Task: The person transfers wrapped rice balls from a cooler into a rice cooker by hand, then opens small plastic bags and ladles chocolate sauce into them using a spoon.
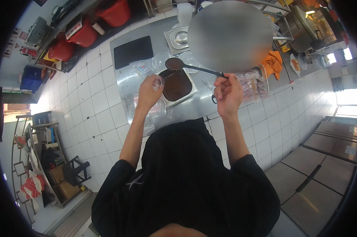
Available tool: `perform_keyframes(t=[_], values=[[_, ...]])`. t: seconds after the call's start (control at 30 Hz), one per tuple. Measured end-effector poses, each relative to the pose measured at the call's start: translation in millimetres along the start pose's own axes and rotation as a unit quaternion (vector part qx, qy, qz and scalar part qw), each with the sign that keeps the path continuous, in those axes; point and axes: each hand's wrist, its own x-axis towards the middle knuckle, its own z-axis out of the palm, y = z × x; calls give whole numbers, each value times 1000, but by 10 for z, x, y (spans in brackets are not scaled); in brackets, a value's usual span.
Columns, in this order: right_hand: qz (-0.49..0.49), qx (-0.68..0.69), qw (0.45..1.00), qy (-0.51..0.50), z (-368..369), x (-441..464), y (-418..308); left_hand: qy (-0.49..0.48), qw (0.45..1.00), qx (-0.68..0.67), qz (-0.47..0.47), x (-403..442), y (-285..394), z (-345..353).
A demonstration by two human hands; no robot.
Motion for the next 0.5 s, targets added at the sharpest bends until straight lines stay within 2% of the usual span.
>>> perform_keyframes(t=[0.13, 0.23, 0.5], values=[[1, -8, 1000, 2, 35, -13, -22, 70, 992, 74, 68, 5, 146, 67], [-2, -13, 1000, -1, 72, -37, -55, 31, 998, 16, 56, 74, 153, 152], [-29, -22, 999, -31, 284, -204, -173, 88, 968, -199, 126, 122, 505, 257]])
